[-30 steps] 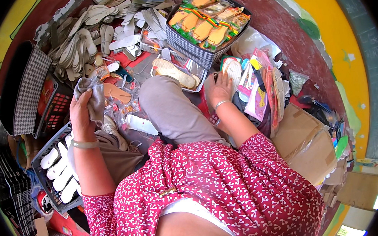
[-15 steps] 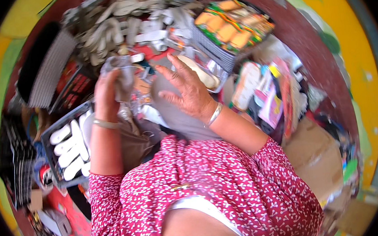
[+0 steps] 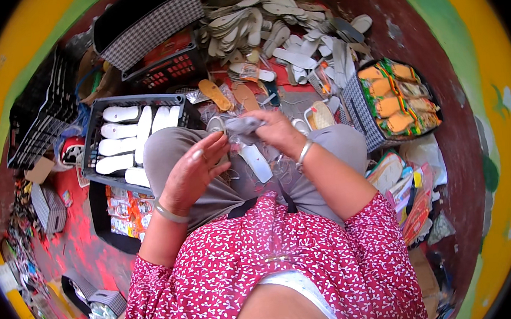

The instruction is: The person wipes individual packaged items with a cloth, places them into a black crate, and handles several loose soles from a pile on the floor.

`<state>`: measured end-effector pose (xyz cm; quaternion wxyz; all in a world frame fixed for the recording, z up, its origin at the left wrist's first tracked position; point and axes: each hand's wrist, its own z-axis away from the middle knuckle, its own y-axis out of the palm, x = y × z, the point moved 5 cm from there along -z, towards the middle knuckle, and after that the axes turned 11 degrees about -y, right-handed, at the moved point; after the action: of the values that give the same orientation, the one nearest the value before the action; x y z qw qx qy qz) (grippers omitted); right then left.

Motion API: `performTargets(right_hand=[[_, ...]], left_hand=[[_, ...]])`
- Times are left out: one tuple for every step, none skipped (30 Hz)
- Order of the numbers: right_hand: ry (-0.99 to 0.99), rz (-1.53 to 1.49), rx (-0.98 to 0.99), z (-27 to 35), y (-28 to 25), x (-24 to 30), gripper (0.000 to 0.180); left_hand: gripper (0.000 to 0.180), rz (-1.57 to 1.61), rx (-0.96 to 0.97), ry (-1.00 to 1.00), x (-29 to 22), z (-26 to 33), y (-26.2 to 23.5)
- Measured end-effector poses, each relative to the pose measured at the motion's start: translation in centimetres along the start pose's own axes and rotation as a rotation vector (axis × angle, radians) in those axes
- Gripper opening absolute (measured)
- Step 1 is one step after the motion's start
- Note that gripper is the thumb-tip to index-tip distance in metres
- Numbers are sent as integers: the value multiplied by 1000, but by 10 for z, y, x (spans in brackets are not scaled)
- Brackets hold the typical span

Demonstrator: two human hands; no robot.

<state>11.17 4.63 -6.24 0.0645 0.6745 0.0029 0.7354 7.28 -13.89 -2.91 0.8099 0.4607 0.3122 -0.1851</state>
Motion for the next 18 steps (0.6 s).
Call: performTargets(right_hand=[[162, -183, -24, -1, -4, -3, 34], [145, -201, 30, -3, -6, 0, 33], [129, -219, 83, -4, -7, 3, 32], [113, -241, 129, -5, -5, 4, 31], [133, -282, 148, -6, 1, 6, 33], [154, -324, 167, -7, 7, 8, 35], [177, -364, 184, -7, 15, 9, 38], [95, -323, 200, -10, 21, 14, 45], [196, -327, 219, -12, 20, 12, 44], [299, -339, 246, -13, 18, 11, 43], [354, -267, 266, -14, 19, 20, 41], [409, -196, 290, -16, 22, 30, 39], [317, -90, 318, -20, 21, 28, 37], [221, 12, 334, -24, 25, 26, 34], [126, 112, 346, -27, 29, 26, 32], [41, 314, 389, -30, 28, 32, 29], [26, 341, 384, -32, 28, 25, 28], [13, 367, 374, -33, 30, 14, 28]], left_hand=[[64, -57, -47, 37, -6, 2, -5], [63, -112, -87, 73, -14, 1, -13], [61, -167, -128, 108, -21, -1, -20], [51, -160, -193, 160, -31, -3, -22], [48, -188, -247, 188, -40, -6, -24], [44, -216, -300, 216, -48, -9, -28], [41, -242, -354, 242, -56, -11, -31], [34, -206, -372, 247, -63, -15, -31], [34, -275, -373, 237, -69, -23, -33], [33, -347, -385, 221, -76, -30, -35], [32, -416, -398, 206, -81, -37, -40], [31, -486, -418, 258, -89, -45, -47], [29, -523, -442, 274, -101, -53, -44], [28, -572, -416, 318, -115, -65, -47], [27, -622, -387, 360, -126, -75, -49], [27, -636, -396, 331, -132, -89, -48], [27, -651, -401, 299, -134, -100, -43], [27, -634, -363, 320, -135, -108, -37]])
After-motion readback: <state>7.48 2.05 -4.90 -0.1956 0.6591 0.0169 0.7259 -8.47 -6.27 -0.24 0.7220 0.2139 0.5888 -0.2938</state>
